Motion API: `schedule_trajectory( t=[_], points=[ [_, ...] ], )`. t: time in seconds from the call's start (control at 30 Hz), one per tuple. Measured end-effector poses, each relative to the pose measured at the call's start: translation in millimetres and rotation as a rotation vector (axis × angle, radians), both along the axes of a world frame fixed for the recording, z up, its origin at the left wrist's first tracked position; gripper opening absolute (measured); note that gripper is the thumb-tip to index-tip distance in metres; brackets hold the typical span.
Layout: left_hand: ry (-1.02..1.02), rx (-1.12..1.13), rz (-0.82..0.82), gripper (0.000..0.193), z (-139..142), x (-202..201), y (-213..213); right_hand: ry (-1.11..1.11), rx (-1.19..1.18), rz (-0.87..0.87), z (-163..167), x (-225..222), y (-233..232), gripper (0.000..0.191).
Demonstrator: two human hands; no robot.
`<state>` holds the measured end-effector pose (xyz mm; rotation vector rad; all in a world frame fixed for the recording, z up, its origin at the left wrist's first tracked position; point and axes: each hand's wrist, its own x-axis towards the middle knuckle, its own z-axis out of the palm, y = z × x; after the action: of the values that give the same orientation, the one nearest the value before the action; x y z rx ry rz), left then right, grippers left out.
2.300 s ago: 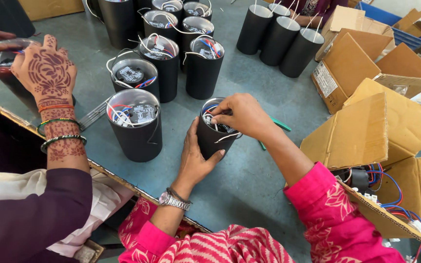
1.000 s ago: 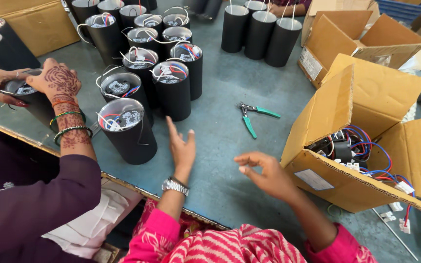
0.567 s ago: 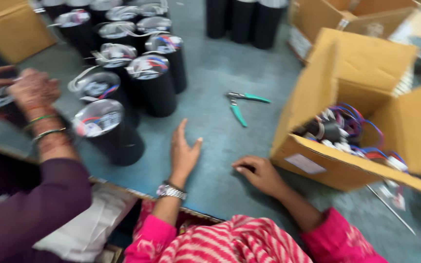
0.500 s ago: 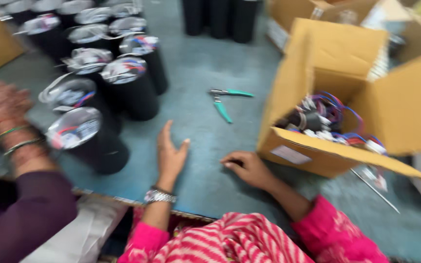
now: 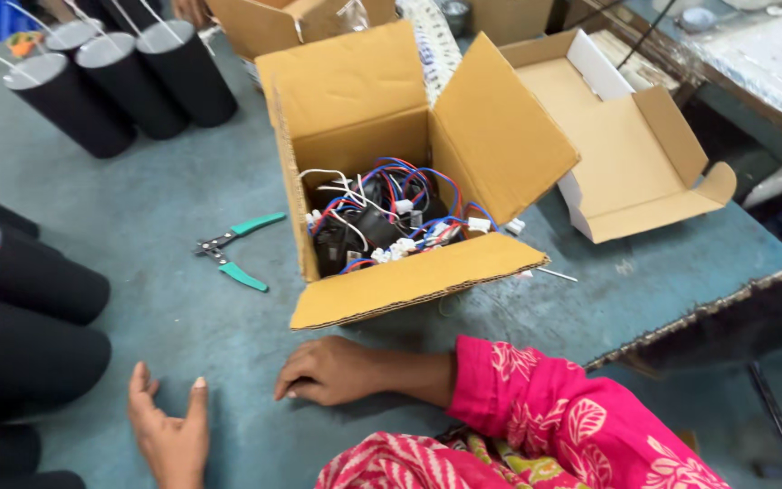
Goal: The person connects wires to small black cylindrical components using white connectors, then places the components into the cylinders. The person repeats this process for multiple units, organizing them on the table.
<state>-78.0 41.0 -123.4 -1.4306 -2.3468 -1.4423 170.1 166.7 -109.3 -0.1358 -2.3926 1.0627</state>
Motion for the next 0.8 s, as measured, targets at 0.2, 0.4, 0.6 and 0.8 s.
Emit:
schedule_trajectory(
  t=[0.2,0.4,0.6,0.8],
  points=[
    [0.052,-0.039,0.0,0.081,-2.1,4.7,3.0,-0.043,-0.036,-0.008,2.9,3.4,3.1,0.016],
    [0.011,-0.095,0.048,0.078,9.6,16.4,9.5,-0.027,-0.036,0.001,3.0,5.2,8.3,0.015],
    [0.124,-0.079,0.038,0.071,16.5,17.3,12.0,-0.03,-0.064,-0.002,2.9,1.6,9.9,0.015],
    [0.18,-0.111,0.013,0.069,15.2,17.2,9.6,-0.064,-0.166,-0.022,8.5,-4.9,5.4,0.016]
  ],
)
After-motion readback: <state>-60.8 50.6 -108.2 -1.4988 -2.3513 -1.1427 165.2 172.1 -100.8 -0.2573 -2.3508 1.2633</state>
